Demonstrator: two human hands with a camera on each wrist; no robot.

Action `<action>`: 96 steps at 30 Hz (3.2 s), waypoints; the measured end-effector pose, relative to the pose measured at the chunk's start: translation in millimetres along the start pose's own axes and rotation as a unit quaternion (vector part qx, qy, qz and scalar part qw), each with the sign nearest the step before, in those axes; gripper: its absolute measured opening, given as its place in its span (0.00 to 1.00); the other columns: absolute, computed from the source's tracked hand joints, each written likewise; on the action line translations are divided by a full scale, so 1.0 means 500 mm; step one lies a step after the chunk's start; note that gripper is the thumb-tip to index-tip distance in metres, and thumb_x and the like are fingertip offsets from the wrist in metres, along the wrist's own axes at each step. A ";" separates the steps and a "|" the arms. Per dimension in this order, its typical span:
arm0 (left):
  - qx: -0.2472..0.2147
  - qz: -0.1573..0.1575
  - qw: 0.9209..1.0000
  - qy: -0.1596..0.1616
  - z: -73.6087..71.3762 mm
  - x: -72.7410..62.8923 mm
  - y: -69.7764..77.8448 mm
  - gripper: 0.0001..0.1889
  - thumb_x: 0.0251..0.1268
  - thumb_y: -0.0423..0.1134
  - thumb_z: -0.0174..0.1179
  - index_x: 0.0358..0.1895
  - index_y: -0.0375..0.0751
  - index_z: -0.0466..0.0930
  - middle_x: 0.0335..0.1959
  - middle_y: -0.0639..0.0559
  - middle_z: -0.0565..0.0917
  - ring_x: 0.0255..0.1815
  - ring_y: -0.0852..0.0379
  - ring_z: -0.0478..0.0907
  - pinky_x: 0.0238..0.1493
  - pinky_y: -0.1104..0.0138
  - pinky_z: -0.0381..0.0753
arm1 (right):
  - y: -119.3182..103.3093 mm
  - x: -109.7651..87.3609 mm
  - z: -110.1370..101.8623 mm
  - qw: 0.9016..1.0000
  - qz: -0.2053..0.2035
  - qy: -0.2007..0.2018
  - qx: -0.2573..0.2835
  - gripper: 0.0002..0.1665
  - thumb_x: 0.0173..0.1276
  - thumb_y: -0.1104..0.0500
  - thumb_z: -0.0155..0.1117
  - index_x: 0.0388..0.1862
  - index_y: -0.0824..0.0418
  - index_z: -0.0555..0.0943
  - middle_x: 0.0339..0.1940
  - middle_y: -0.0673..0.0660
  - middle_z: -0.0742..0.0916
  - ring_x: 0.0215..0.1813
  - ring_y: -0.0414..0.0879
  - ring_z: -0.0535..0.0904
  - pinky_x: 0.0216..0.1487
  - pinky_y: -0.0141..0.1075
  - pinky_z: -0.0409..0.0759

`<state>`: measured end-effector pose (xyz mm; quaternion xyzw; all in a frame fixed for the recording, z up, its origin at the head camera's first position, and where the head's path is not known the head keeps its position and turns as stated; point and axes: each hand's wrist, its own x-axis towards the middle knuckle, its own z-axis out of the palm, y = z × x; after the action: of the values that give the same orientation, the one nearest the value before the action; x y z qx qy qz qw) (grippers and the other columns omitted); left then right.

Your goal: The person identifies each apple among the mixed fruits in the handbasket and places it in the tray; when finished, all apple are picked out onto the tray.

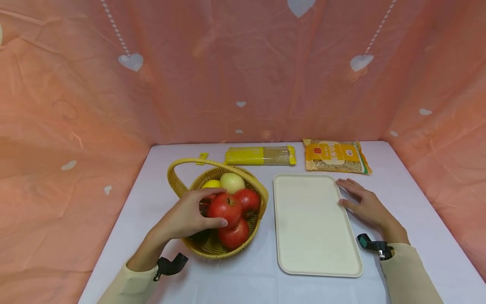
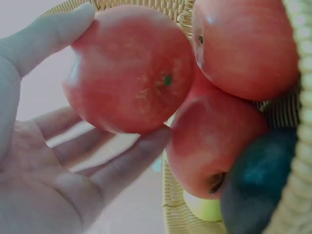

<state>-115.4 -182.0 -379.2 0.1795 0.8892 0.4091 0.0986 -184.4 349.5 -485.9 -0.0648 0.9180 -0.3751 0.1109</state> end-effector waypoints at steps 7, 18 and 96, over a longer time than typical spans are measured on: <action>-0.089 0.073 0.993 -0.003 -0.003 -0.017 0.005 0.41 0.55 0.44 0.87 0.75 0.45 0.81 0.68 0.51 0.85 0.60 0.54 0.88 0.60 0.63 0.90 | 0.004 0.002 -0.001 1.000 -0.006 0.004 -0.005 0.46 0.79 0.47 0.71 0.89 0.54 0.65 0.90 0.67 0.62 0.91 0.72 0.46 0.79 0.82 0.48; -0.173 0.236 0.956 -0.002 0.032 -0.027 0.067 0.46 0.49 0.30 0.87 0.76 0.44 0.79 0.71 0.47 0.85 0.66 0.50 0.85 0.63 0.57 0.89 | 0.005 0.003 0.002 1.000 -0.014 0.010 0.003 0.45 0.78 0.47 0.72 0.88 0.53 0.67 0.90 0.66 0.64 0.91 0.71 0.47 0.80 0.80 0.49; 0.018 0.098 0.994 0.048 0.435 0.298 0.198 0.44 0.65 0.45 0.81 0.81 0.44 0.70 0.78 0.50 0.78 0.78 0.56 0.75 0.81 0.61 0.71 | 0.015 0.010 0.004 0.999 -0.031 0.029 -0.009 0.39 0.80 0.54 0.69 0.86 0.56 0.70 0.88 0.67 0.68 0.91 0.71 0.50 0.81 0.79 0.51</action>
<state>-158.0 87.4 -448.3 0.2479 0.8783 0.4087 0.0122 -189.2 352.5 -493.3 -0.0834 0.9216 -0.3723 0.0716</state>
